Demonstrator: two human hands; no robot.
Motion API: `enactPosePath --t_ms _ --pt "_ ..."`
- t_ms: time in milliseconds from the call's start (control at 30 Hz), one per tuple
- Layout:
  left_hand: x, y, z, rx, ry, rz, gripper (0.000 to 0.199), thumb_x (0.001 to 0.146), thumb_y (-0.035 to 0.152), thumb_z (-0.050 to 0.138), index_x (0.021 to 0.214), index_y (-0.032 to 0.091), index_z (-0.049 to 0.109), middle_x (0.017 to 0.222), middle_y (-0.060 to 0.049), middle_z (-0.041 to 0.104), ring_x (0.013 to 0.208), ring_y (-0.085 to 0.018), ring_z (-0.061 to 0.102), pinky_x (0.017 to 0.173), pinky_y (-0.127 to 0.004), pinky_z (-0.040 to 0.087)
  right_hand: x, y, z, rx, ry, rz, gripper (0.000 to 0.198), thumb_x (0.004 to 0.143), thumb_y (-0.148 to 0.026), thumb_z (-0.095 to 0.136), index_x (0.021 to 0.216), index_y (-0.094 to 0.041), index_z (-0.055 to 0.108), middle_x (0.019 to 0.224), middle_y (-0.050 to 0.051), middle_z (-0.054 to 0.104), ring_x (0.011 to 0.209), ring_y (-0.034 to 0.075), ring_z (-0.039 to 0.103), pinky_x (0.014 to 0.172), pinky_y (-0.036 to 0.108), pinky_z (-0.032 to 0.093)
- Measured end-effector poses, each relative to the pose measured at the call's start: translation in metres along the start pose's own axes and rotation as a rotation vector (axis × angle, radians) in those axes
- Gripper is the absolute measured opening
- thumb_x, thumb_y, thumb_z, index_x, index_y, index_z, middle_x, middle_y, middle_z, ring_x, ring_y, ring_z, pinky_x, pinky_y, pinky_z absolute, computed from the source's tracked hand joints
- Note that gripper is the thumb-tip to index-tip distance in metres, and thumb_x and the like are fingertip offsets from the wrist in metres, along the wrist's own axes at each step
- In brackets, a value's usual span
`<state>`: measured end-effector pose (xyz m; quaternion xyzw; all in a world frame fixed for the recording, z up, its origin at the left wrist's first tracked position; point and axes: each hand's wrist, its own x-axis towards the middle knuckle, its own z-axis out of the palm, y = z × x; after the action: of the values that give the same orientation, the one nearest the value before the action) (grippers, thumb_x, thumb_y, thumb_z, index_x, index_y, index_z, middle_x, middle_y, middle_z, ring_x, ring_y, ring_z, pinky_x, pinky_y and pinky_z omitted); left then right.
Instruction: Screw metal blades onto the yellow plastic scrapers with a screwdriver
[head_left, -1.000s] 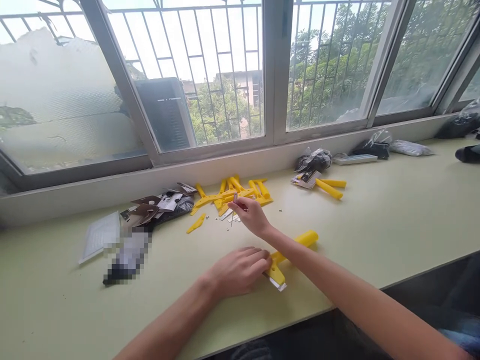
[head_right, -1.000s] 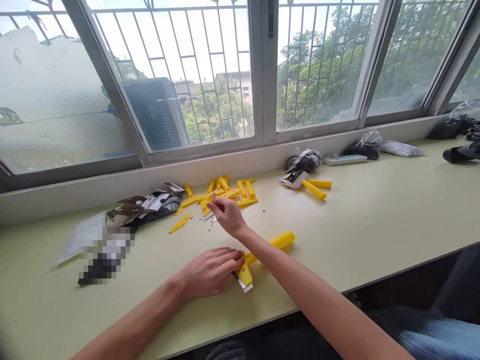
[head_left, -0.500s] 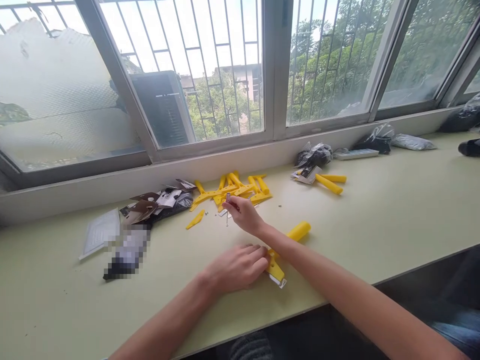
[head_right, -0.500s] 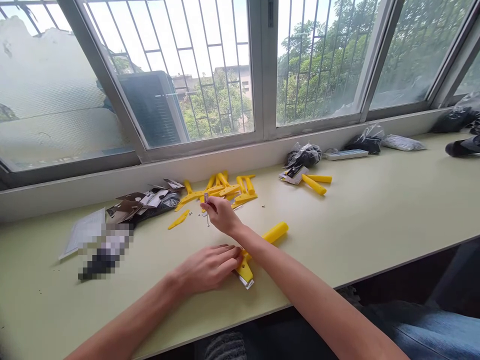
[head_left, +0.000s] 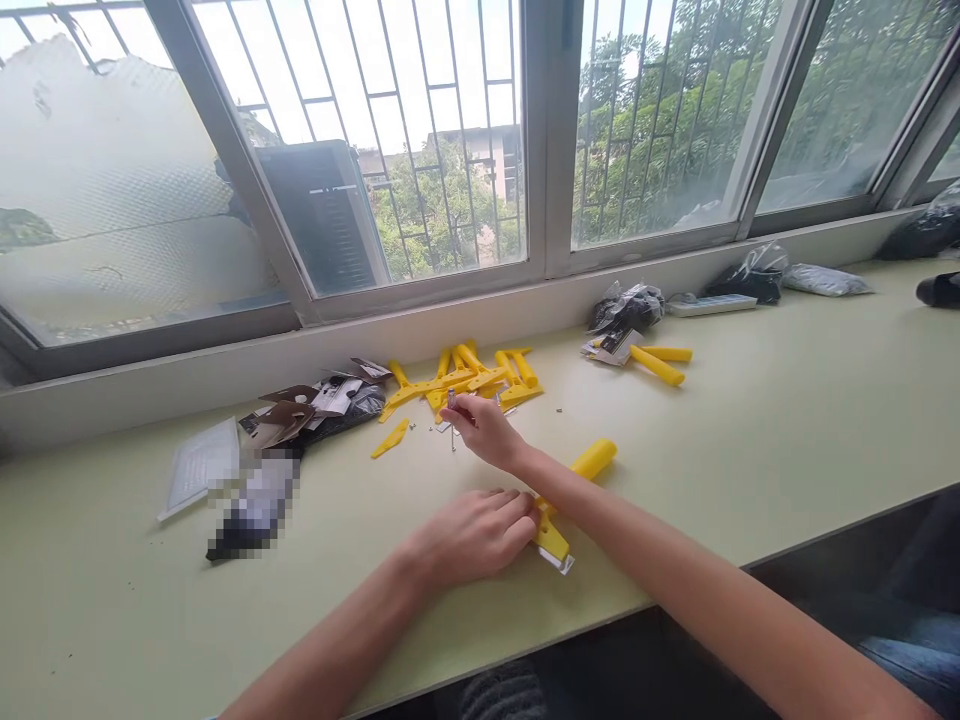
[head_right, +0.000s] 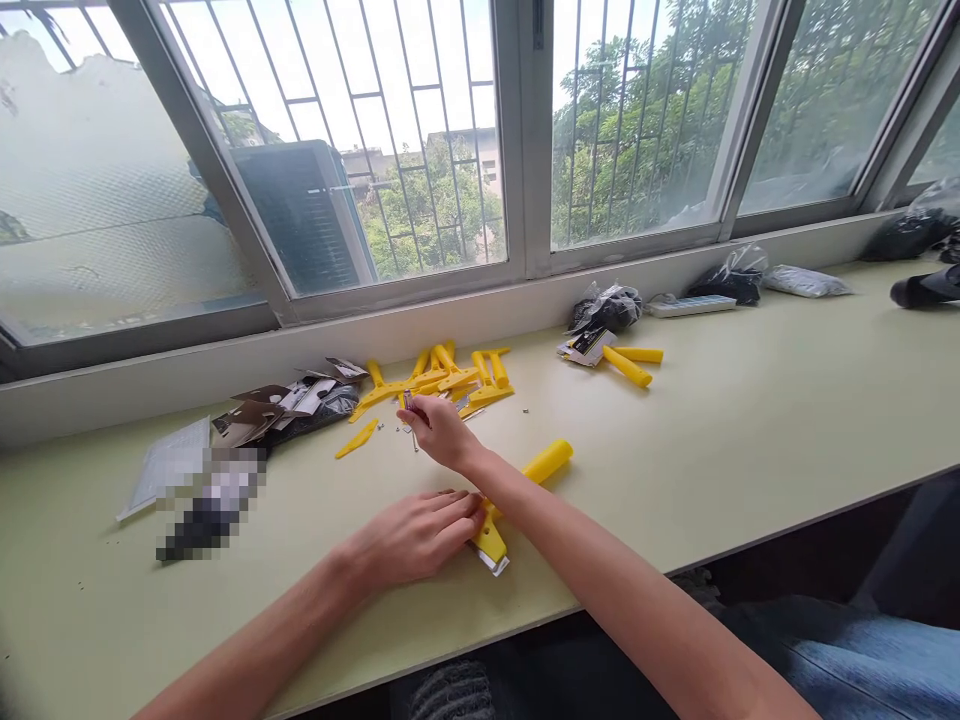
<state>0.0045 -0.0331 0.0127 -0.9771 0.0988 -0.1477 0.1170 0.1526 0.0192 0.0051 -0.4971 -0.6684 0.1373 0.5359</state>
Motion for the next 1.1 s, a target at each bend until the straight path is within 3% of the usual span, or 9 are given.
enactPosePath --t_ms 267,433,567,667,833,1100 --pt "0.000 0.000 0.000 -0.039 0.027 -0.015 0.022 0.104 0.011 0.039 0.105 0.011 0.061 0.103 -0.013 0.074 0.094 -0.023 0.073 0.085 -0.034 0.060 0.001 -0.005 -0.007 0.136 0.078 0.048 0.025 0.100 -0.038 0.063 0.107 -0.014 0.066 0.098 0.003 0.068 0.080 0.015 0.067 0.073 0.032 0.058" --pt "-0.005 -0.005 0.006 -0.093 0.078 -0.071 0.018 0.102 0.012 0.043 0.105 0.014 0.060 0.110 -0.013 0.074 0.100 -0.021 0.074 0.091 -0.032 0.060 -0.003 -0.011 -0.043 0.351 0.203 0.118 0.031 0.102 -0.044 0.057 0.097 -0.014 0.064 0.080 -0.001 0.062 0.060 0.009 0.057 0.056 0.023 0.050" --pt "-0.011 -0.009 0.008 -0.123 0.120 -0.120 0.019 0.101 0.012 0.044 0.110 0.017 0.059 0.110 -0.012 0.074 0.100 -0.019 0.075 0.091 -0.030 0.060 -0.019 -0.020 -0.080 0.538 0.138 0.138 0.036 0.102 -0.047 0.057 0.086 -0.015 0.059 0.063 -0.008 0.046 0.047 0.006 0.041 0.046 0.019 0.038" --pt "-0.012 -0.009 0.009 -0.145 0.143 -0.151 0.020 0.099 0.010 0.044 0.110 0.018 0.060 0.110 -0.011 0.074 0.100 -0.019 0.075 0.090 -0.030 0.061 -0.038 -0.028 -0.095 0.633 0.073 0.160 0.039 0.096 -0.051 0.063 0.078 -0.017 0.056 0.056 -0.010 0.036 0.045 0.005 0.032 0.045 0.020 0.029" --pt "-0.012 -0.009 0.010 -0.190 0.170 -0.208 0.017 0.098 0.011 0.044 0.101 0.019 0.059 0.105 -0.009 0.075 0.094 -0.018 0.075 0.082 -0.027 0.061 -0.060 -0.036 -0.094 0.727 0.011 0.185 0.042 0.088 -0.054 0.071 0.074 -0.018 0.057 0.055 -0.009 0.033 0.048 0.007 0.029 0.048 0.026 0.022" --pt "-0.010 -0.008 0.008 -0.239 0.200 -0.290 0.017 0.095 0.010 0.045 0.094 0.021 0.058 0.093 -0.005 0.075 0.079 -0.015 0.072 0.070 -0.023 0.056 -0.063 -0.039 -0.095 0.772 -0.048 0.187 0.041 0.089 -0.052 0.071 0.072 -0.018 0.057 0.058 -0.008 0.034 0.049 0.007 0.029 0.050 0.027 0.021"
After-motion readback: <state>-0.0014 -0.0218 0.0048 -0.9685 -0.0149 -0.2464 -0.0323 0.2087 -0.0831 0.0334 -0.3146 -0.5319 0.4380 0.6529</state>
